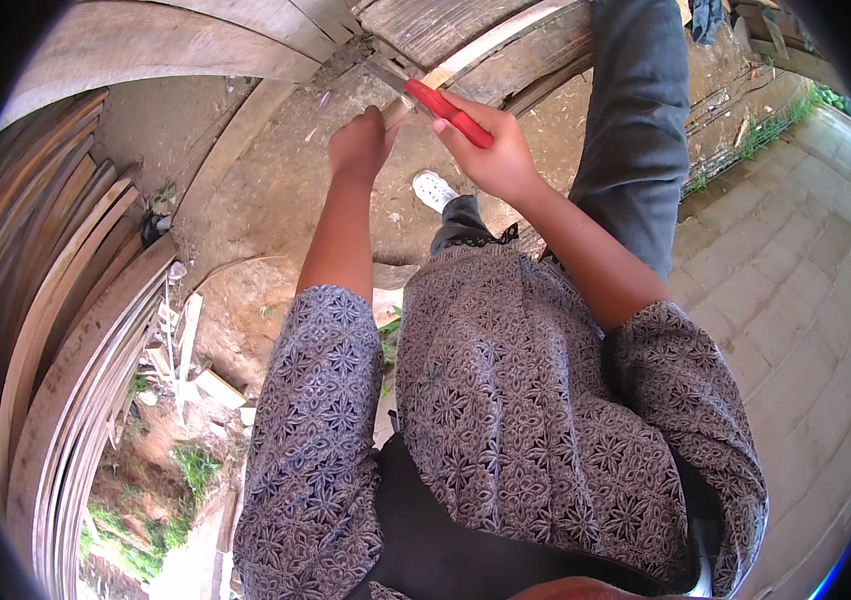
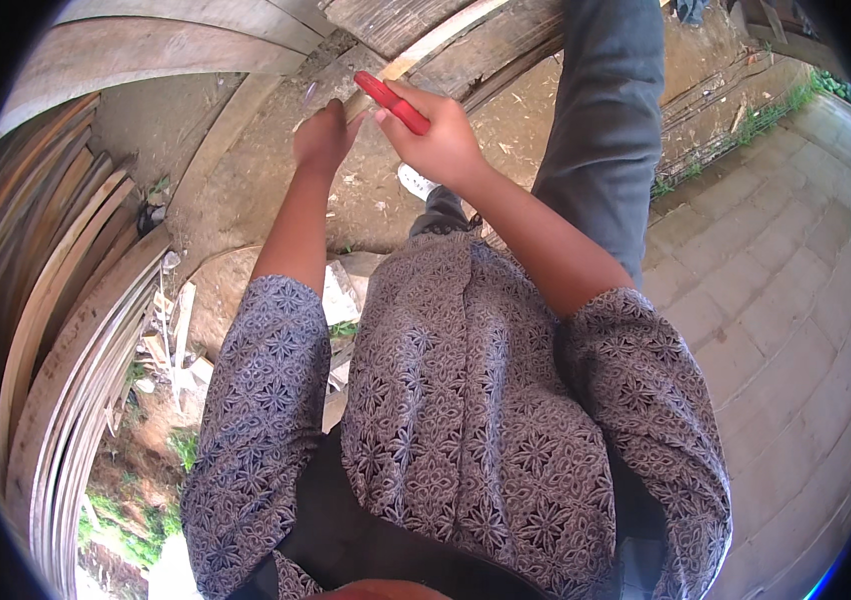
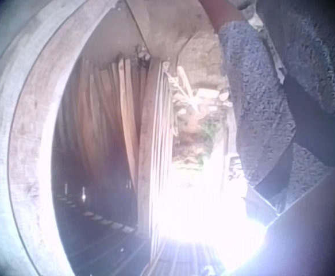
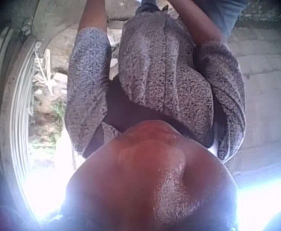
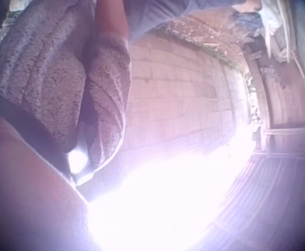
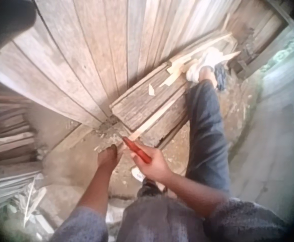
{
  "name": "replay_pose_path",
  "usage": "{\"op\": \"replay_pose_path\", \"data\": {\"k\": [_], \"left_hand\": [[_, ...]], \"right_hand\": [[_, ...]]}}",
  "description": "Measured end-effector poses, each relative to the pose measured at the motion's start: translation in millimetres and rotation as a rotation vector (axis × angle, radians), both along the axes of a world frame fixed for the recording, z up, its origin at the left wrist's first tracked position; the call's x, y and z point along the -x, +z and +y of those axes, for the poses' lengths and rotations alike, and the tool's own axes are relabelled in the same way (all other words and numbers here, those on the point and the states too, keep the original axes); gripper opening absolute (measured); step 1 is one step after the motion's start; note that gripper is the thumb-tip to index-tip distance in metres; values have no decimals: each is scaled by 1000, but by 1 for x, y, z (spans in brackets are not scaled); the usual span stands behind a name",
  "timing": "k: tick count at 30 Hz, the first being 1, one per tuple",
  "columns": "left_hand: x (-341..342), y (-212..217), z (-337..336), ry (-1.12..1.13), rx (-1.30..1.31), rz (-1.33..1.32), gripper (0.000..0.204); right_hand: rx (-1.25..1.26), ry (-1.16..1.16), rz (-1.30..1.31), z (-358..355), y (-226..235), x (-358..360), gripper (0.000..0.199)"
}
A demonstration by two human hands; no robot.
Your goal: The person selects a thin wooden strip from a stack and uses a red-handled knife to shave and smooth its surface. They hold the strip with their left hand and foot, repeatedly scraping the blade along the wood to remove thin layers.
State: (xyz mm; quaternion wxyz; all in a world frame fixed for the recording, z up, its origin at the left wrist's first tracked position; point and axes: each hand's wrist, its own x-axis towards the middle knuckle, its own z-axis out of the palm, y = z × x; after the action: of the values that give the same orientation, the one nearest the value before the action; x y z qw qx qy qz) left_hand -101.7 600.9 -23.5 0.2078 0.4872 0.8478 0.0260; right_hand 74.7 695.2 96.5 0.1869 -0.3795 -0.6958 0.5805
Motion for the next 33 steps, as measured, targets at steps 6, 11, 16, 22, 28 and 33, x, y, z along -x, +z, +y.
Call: {"op": "replay_pose_path", "data": {"k": [6,11,16,22,28,33], "left_hand": [[2,-1,3,8,14,-15,45],[2,-3,2,-23,20,-6,45],[2,-10,-3,-10,35,27,43],[-2,-8,-5,15,-8,-5,42],[-2,0,3,1,-6,-30,41],[1,-7,2,-11,-8,-32,49]], "right_hand": [[10,10,-40,-6,-5,-3,43],[-22,42,-110,-30,42,-48,45],[-29,95,-184,-42,120,-112,46],[-75,105,-163,-23,53,-58,43],[13,75,-162,16,-35,53,36],[-88,43,-35,-17,10,-31,43]]}}
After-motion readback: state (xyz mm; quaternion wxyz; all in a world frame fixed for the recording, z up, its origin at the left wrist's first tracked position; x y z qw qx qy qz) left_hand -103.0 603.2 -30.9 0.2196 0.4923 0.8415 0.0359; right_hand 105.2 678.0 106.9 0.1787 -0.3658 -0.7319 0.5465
